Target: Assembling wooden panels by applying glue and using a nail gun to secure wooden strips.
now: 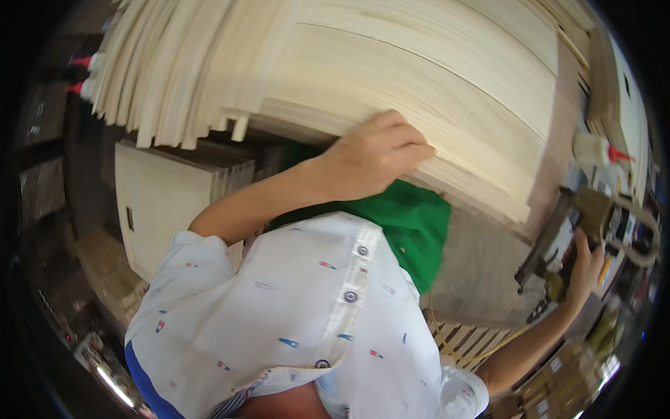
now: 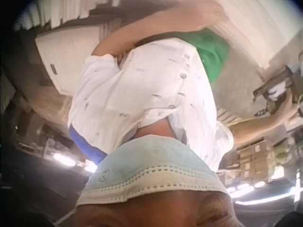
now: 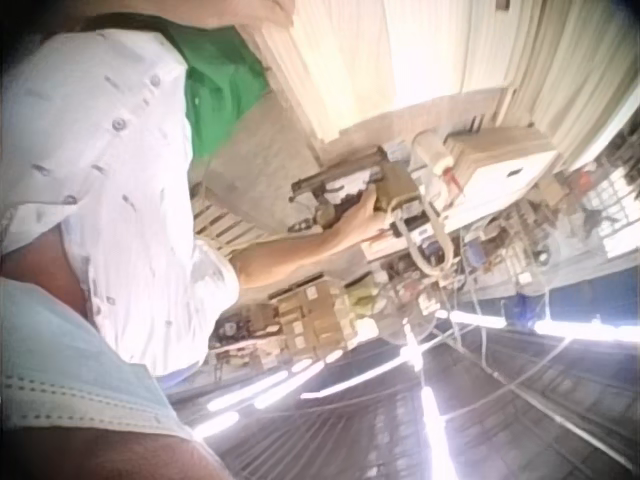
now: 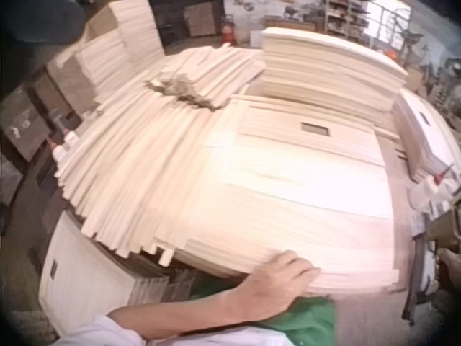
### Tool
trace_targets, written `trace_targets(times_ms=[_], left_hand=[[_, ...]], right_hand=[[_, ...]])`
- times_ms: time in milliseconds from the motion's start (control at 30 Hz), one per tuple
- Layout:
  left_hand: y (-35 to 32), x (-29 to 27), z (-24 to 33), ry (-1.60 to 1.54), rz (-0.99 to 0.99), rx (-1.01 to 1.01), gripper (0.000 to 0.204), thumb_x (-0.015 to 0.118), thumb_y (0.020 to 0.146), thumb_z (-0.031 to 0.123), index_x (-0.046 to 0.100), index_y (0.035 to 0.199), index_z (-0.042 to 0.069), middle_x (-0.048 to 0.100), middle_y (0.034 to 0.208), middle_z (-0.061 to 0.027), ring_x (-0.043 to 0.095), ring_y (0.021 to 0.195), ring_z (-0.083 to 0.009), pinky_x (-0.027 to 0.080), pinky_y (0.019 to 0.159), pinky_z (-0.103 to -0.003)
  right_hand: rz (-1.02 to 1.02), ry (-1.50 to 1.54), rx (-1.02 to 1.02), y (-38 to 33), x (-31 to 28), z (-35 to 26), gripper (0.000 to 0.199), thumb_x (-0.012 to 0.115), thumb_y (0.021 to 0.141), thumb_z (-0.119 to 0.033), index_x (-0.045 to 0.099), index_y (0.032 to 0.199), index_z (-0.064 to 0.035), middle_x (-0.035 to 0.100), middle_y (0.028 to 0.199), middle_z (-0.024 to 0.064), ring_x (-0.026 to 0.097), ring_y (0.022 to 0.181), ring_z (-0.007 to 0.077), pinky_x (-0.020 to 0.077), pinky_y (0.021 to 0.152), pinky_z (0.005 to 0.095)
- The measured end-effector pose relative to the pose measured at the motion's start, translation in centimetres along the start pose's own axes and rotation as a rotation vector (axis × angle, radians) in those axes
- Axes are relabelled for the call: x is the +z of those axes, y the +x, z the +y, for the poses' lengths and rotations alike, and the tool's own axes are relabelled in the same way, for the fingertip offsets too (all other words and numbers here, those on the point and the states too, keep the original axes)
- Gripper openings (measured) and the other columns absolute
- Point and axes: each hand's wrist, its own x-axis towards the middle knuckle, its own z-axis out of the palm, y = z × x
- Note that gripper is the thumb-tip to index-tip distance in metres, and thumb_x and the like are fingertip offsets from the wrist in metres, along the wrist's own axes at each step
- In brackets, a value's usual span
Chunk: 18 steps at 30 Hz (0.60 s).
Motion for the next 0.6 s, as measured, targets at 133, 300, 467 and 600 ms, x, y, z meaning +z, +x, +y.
trace_targets(times_ms=[133, 300, 467, 600], left_hand=[[0.1, -0.3, -0.1, -0.021, -0.052, -0.032, 0.031, 0.07, 0.069, 0.0, 0.066, 0.1, 0.001, 0.065, 0.097, -0.0114, 0.058, 0.088, -0.03, 0.048, 0.083, -0.04], [0.6, -1.4, 0.7, 0.003, -0.15, -0.085, 0.036, 0.072, 0.072, 0.0, 0.066, 0.108, 0.003, 0.064, 0.1, -0.0105, 0.056, 0.092, -0.0298, 0.048, 0.081, -0.038], [0.7, -1.1, 0.9, -0.015, -0.165, -0.139, 0.045, 0.073, 0.074, 0.0, 0.064, 0.117, 0.004, 0.064, 0.099, -0.0108, 0.055, 0.091, -0.0289, 0.047, 0.08, -0.038], [0.7, -1.0, 0.9, -0.021, -0.167, -0.151, 0.048, 0.073, 0.073, 0.0, 0.063, 0.119, 0.004, 0.064, 0.098, -0.0113, 0.055, 0.091, -0.0289, 0.047, 0.08, -0.038]], right_hand=[[0.059, -0.047, -0.108, -0.5, 0.8, -1.7, 0.025, 0.07, 0.085, -0.03, 0.064, 0.084, -0.0051, 0.055, 0.061, -0.0017, 0.051, 0.05, 0.0087, 0.038, 0.047, 0.0252], [-0.005, 0.078, 0.068, -1.3, 1.4, -3.9, 0.028, 0.069, 0.081, -0.024, 0.062, 0.083, 0.0024, 0.059, 0.066, 0.0044, 0.055, 0.051, 0.0113, 0.0434, 0.047, 0.0262], [-0.005, 0.119, 0.071, -1.8, 1.0, -3.8, 0.029, 0.069, 0.081, -0.024, 0.06, 0.082, 0.0033, 0.057, 0.065, 0.0041, 0.054, 0.049, 0.0112, 0.0432, 0.046, 0.0265], [-0.007, 0.085, 0.069, -1.6, 1.0, -3.7, 0.029, 0.068, 0.081, -0.025, 0.06, 0.08, 0.0033, 0.057, 0.065, 0.004, 0.054, 0.049, 0.0111, 0.0432, 0.046, 0.0256]])
